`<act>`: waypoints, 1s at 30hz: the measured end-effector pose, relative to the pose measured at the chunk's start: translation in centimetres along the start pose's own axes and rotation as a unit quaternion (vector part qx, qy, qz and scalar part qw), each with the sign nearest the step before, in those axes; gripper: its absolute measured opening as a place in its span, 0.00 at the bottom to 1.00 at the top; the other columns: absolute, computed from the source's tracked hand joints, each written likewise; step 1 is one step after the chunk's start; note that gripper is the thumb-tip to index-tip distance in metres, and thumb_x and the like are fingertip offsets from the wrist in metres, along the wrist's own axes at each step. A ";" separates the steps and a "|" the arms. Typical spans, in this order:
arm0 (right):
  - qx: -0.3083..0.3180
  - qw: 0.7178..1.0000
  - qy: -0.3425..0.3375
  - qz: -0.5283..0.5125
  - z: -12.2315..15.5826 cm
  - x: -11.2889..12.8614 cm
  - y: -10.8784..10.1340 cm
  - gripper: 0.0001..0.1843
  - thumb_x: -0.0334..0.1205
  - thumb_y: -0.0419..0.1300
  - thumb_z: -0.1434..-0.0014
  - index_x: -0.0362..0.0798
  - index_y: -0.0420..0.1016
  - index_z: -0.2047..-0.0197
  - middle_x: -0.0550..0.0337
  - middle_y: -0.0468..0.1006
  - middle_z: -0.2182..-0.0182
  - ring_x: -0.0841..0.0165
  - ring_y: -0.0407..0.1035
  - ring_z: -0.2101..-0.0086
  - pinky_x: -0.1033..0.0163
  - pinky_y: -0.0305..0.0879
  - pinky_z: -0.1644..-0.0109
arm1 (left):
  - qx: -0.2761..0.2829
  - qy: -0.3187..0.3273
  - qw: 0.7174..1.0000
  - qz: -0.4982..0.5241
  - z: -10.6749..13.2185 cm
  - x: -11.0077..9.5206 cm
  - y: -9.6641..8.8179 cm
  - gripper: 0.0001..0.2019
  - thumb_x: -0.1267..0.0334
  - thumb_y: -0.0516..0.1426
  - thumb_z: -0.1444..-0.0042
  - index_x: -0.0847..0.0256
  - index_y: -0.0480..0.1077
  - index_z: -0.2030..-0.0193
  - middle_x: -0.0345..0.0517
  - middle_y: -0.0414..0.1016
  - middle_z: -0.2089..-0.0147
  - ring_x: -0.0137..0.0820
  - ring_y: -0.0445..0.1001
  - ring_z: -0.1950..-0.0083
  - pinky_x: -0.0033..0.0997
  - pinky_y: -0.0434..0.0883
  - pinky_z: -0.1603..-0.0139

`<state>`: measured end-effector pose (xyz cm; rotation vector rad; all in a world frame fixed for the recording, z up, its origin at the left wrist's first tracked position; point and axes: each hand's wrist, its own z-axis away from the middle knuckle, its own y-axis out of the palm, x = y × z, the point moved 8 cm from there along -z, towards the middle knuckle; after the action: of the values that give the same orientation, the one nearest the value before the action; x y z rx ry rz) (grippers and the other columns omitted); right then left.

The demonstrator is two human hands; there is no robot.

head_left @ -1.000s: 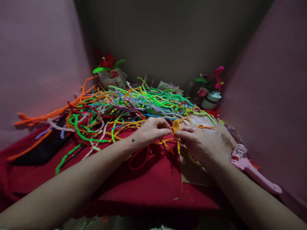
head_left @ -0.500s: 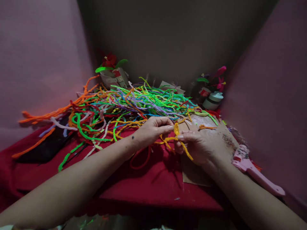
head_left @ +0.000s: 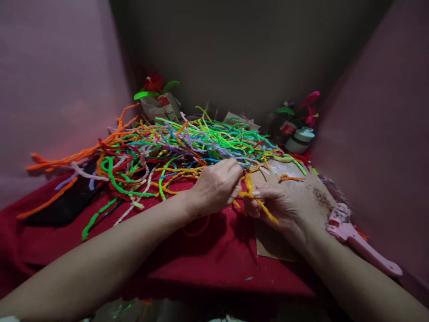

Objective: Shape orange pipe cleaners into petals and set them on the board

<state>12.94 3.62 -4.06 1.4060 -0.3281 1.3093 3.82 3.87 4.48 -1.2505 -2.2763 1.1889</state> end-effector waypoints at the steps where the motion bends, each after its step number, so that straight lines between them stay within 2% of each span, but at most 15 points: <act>1: 0.000 1.000 0.000 0.003 0.1 0.0 -0.1 0.02 0.32 0.60 0.61 0.43 0.70 0.81 0.61 0.68 0.86 0.75 0.59 0.84 0.67 0.55 0.79 | -0.014 -0.011 1.000 -0.021 -0.1 0.5 -0.4 0.06 0.70 0.47 0.47 0.63 0.62 0.72 0.46 0.64 0.71 0.30 0.62 0.69 0.29 0.61 0.67; 4: -0.005 1.000 -0.001 0.009 0.3 0.1 -0.3 0.04 0.32 0.60 0.61 0.44 0.68 0.82 0.61 0.68 0.86 0.75 0.58 0.85 0.67 0.55 0.79 | -0.074 -0.101 0.992 0.020 -0.2 2.8 -2.2 0.07 0.70 0.47 0.48 0.62 0.61 0.75 0.42 0.62 0.74 0.28 0.60 0.72 0.28 0.60 0.69; 7: -0.018 1.000 -0.009 0.005 0.3 0.3 -0.3 0.05 0.33 0.61 0.61 0.44 0.68 0.83 0.62 0.67 0.87 0.76 0.56 0.85 0.68 0.53 0.79 | -0.092 -0.224 0.958 0.155 0.1 4.9 -2.7 0.08 0.68 0.49 0.49 0.62 0.59 0.78 0.37 0.58 0.79 0.24 0.57 0.76 0.25 0.57 0.73; 9: -0.030 0.999 -0.011 0.017 0.3 0.4 -0.2 0.05 0.33 0.60 0.62 0.44 0.69 0.84 0.61 0.67 0.87 0.76 0.56 0.85 0.67 0.53 0.79 | -0.045 -0.286 0.917 0.273 0.3 5.3 -1.5 0.11 0.64 0.49 0.47 0.62 0.59 0.80 0.35 0.56 0.83 0.22 0.56 0.80 0.24 0.56 0.77; 12: -0.044 0.997 -0.025 0.064 0.4 0.7 0.1 0.06 0.34 0.59 0.62 0.44 0.68 0.86 0.60 0.66 0.88 0.74 0.57 0.85 0.66 0.54 0.79 | 0.036 -0.324 0.845 0.425 0.6 4.2 0.6 0.14 0.57 0.49 0.45 0.63 0.63 0.77 0.33 0.57 0.85 0.21 0.56 0.84 0.23 0.55 0.81; 14: -0.056 0.995 -0.037 0.075 0.5 0.9 0.3 0.05 0.33 0.59 0.63 0.44 0.68 0.86 0.60 0.67 0.88 0.74 0.57 0.85 0.66 0.54 0.79 | 0.051 -0.327 0.811 0.483 0.7 3.5 1.3 0.13 0.56 0.52 0.47 0.64 0.67 0.71 0.35 0.63 0.80 0.20 0.60 0.82 0.21 0.57 0.80; 16: -0.060 0.995 -0.038 0.073 0.5 0.8 0.4 0.04 0.32 0.59 0.63 0.44 0.68 0.85 0.60 0.67 0.88 0.74 0.58 0.85 0.66 0.54 0.80 | 0.052 -0.326 0.790 0.517 0.8 3.1 1.8 0.12 0.57 0.56 0.50 0.65 0.69 0.65 0.37 0.67 0.75 0.20 0.63 0.79 0.21 0.60 0.79; 19: -0.051 0.996 -0.023 0.073 0.4 0.4 0.6 0.05 0.33 0.58 0.63 0.45 0.68 0.86 0.60 0.68 0.88 0.74 0.58 0.86 0.66 0.52 0.80 | 0.055 -0.319 0.782 0.533 1.0 2.7 2.5 0.09 0.61 0.57 0.50 0.66 0.68 0.67 0.36 0.65 0.78 0.20 0.61 0.79 0.20 0.60 0.79; 24: -0.048 0.997 -0.008 0.057 0.2 0.0 0.5 0.05 0.32 0.60 0.64 0.44 0.68 0.86 0.61 0.68 0.88 0.75 0.58 0.86 0.67 0.52 0.80 | 0.019 -0.330 0.820 0.467 1.0 3.5 2.0 0.06 0.66 0.54 0.49 0.64 0.62 0.74 0.32 0.58 0.83 0.19 0.56 0.82 0.19 0.55 0.81; 27: -0.054 0.998 -0.017 0.040 0.2 0.0 0.1 0.07 0.31 0.60 0.63 0.44 0.66 0.87 0.63 0.66 0.88 0.75 0.59 0.85 0.68 0.53 0.79 | -0.018 -0.368 0.806 0.464 1.2 4.6 1.5 0.08 0.65 0.52 0.46 0.62 0.58 0.74 0.32 0.57 0.84 0.19 0.56 0.84 0.19 0.55 0.83; 30: -0.058 0.997 -0.030 0.048 0.2 0.2 0.1 0.07 0.31 0.60 0.63 0.44 0.66 0.87 0.63 0.66 0.89 0.75 0.59 0.86 0.68 0.52 0.80 | -0.013 -0.365 0.791 0.491 1.1 4.6 1.5 0.10 0.62 0.51 0.45 0.61 0.58 0.74 0.32 0.59 0.83 0.19 0.57 0.84 0.19 0.56 0.83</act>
<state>13.04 3.49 -3.83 1.3472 -0.5092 1.3077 1.35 7.38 2.01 -2.4753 -1.9926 2.3110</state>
